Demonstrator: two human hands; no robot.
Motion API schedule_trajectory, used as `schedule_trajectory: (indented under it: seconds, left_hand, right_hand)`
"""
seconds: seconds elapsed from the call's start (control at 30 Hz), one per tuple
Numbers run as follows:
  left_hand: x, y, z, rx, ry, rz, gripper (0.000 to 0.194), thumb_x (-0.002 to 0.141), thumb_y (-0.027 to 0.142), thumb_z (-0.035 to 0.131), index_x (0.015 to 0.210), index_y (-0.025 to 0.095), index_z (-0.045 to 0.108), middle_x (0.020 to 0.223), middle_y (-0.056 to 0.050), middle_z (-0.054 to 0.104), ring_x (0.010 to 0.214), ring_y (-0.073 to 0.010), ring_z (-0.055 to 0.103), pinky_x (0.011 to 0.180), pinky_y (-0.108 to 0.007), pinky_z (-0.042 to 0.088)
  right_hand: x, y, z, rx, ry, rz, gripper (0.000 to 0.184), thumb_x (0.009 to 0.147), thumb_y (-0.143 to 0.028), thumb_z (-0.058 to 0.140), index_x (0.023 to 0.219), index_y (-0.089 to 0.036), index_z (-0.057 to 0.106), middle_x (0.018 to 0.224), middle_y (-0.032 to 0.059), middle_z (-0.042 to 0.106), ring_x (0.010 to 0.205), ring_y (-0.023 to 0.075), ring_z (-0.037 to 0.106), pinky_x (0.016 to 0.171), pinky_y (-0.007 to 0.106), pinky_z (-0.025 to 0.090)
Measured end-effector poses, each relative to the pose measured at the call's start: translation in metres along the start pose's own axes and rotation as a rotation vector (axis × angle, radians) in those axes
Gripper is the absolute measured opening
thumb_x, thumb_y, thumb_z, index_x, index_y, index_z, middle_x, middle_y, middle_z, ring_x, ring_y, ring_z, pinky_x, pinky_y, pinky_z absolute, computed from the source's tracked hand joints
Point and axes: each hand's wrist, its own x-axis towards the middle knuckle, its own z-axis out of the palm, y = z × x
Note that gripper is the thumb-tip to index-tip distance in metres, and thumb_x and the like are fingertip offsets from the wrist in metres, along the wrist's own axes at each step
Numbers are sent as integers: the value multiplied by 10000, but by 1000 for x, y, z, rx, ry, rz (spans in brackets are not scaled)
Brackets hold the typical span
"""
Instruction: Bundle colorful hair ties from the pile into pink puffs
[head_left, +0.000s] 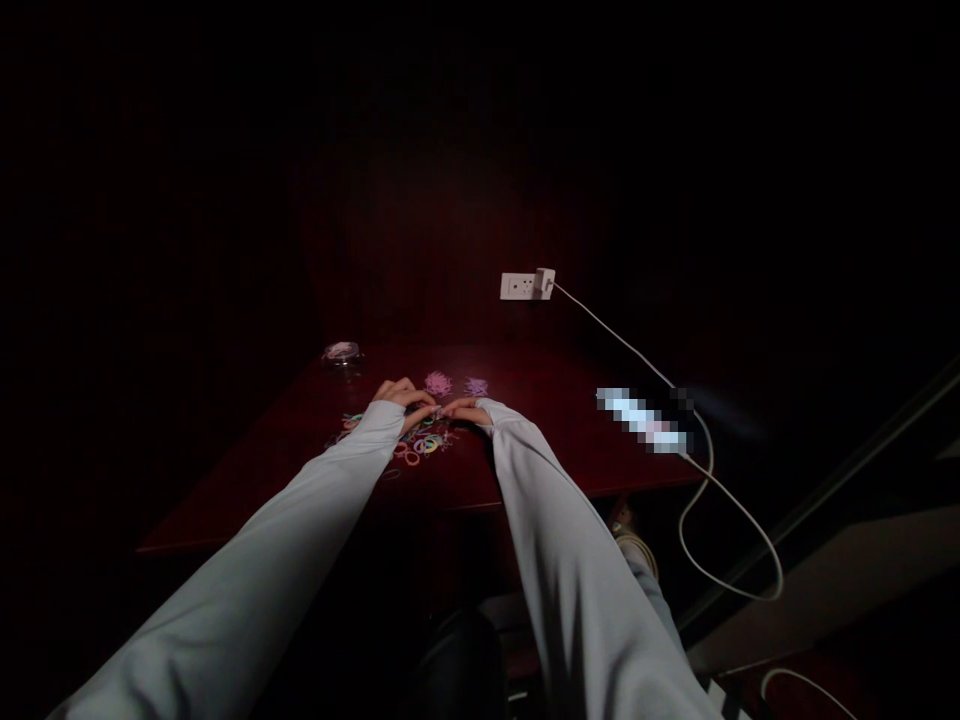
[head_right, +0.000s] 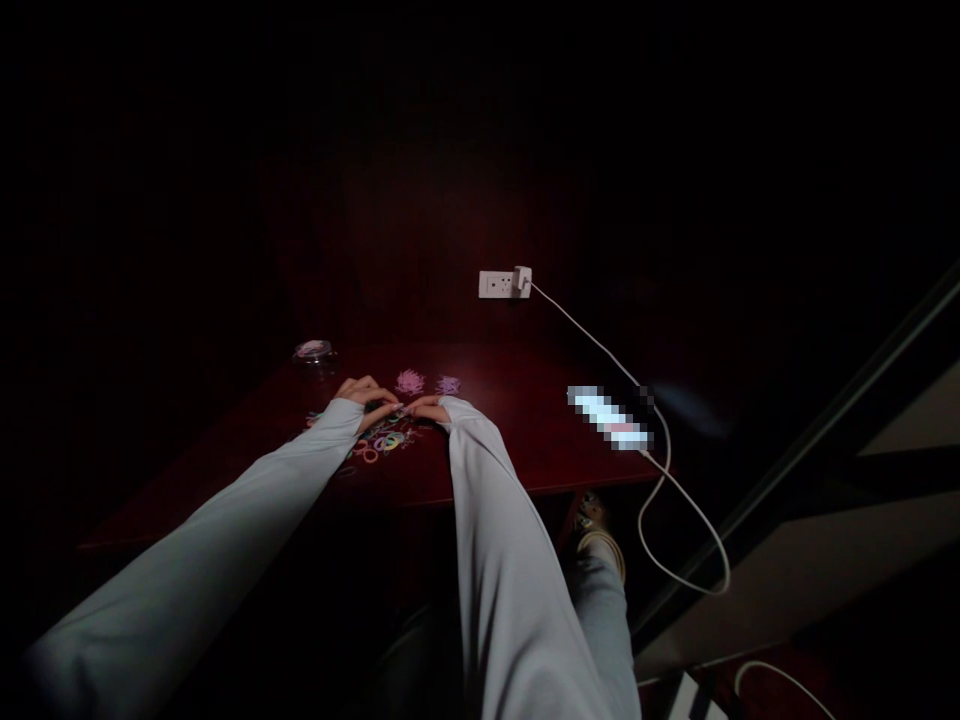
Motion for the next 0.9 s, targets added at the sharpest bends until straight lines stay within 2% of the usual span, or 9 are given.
schedule_trajectory:
  seconds: [0.13,0.33,0.53,0.7,0.9]
  left_hand:
    - [0,0,1,-11,2,7,301,1068,517,634,1084,312,853,999,-37,677,973,-225,565,944,-353,441]
    - [-1,5,-2,5,-5,17,310,1075,500,613,1078,305,855,989,-40,678,951,-220,552,936,-351,440]
    - [-2,6,-1,11,-6,23,302,1073,466,614,1069,279,851,982,-41,695,955,-215,589,961,-362,431]
    - [-3,-2,3,-4,15,-5,305,1066,485,612,1020,299,850,963,-31,686,946,-215,582,969,-369,429]
    - [4,-21,14,-15,-28,-53,296,1029,534,661,1044,310,854,966,-38,673,942,-227,555,917,-365,424]
  right_hand:
    - [-5,-5,1,-8,33,88,169,815,-420,848,853,-255,846,872,-23,807,982,193,760,1069,330,564]
    - [-10,-8,2,-90,24,47,292,832,-538,844,845,-246,833,951,-10,829,1061,209,762,1092,327,545]
    - [-6,0,-5,-35,36,41,259,826,-511,844,864,-254,843,981,-3,836,1058,213,758,1118,347,533]
    - [-6,-1,-9,3,131,61,279,780,-514,889,798,-239,842,882,5,806,1032,214,752,1114,350,527]
    - [-9,-3,1,49,77,88,235,756,-425,925,896,-247,861,912,-17,806,988,191,747,1062,323,537]
